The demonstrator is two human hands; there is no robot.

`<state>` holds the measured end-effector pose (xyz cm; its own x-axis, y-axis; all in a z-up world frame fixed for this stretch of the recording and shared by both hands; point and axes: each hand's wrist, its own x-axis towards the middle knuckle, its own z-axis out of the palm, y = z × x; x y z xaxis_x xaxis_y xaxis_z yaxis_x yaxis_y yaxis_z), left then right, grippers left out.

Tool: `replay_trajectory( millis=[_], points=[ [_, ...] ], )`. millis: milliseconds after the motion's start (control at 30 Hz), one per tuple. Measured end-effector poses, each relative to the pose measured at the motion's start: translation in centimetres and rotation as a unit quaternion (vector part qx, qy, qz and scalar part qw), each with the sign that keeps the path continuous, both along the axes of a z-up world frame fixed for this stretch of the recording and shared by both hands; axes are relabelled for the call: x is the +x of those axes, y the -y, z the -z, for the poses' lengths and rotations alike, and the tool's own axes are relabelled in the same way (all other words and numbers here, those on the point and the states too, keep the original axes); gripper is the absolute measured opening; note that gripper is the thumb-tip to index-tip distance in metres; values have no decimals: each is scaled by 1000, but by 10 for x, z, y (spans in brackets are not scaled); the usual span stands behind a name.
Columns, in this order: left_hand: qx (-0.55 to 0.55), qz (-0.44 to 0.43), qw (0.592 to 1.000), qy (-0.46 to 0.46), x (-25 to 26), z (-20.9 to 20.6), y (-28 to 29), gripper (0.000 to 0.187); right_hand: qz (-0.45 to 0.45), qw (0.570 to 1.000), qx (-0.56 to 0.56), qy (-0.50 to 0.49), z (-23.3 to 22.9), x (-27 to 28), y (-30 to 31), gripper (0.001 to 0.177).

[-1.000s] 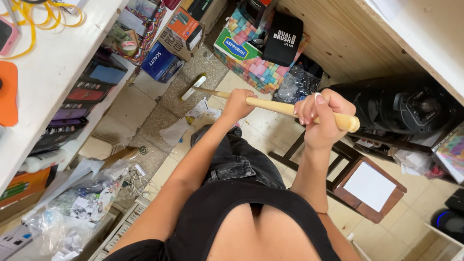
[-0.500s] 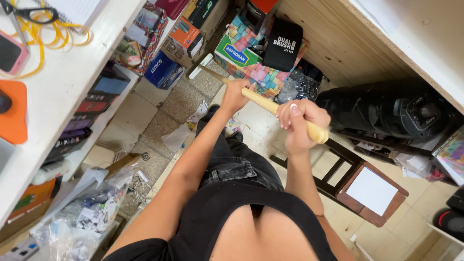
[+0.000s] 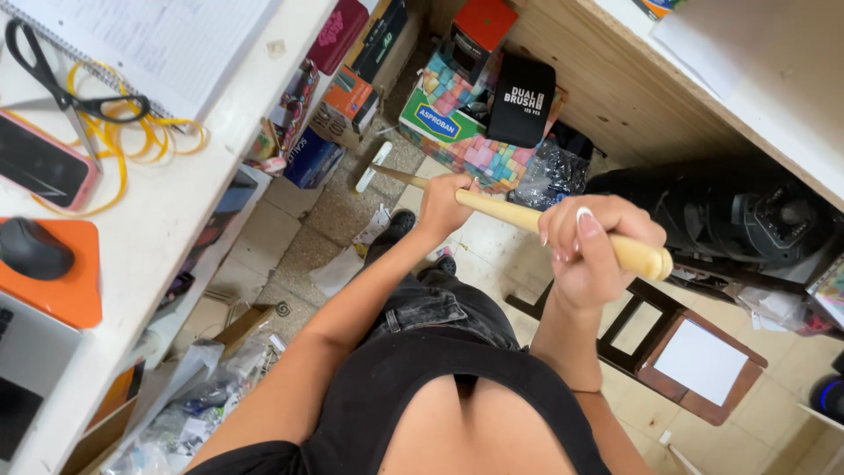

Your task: Putting on work boots and cleaning the floor with a squeegee

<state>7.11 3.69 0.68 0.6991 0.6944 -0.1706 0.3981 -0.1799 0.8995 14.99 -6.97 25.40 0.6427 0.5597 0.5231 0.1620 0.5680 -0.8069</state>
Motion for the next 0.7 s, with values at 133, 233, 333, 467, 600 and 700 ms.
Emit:
replay_trajectory(
  millis=[133,233,333,467,600,700],
  points=[
    [22,-45,998,31,7,2,-25,38,-9,999,44,10,2,3,-22,36],
    [29,-29,997,61,23,16,-48,35,8,998,64,5,20,17,-38,35],
    [21,-8,997,71,33,7,-66,32,9,996,88,10,36,28,-53,35],
    [28,-22,999,37,45,6,-67,36,6,995,92,27,48,41,-58,35],
    [21,-28,999,-16,57,17,-69,35,-26,997,69,11,47,63,-61,35],
    [28,-18,999,-26,55,2,-73,34,-25,999,41,0,48,70,-67,36]
  ],
)
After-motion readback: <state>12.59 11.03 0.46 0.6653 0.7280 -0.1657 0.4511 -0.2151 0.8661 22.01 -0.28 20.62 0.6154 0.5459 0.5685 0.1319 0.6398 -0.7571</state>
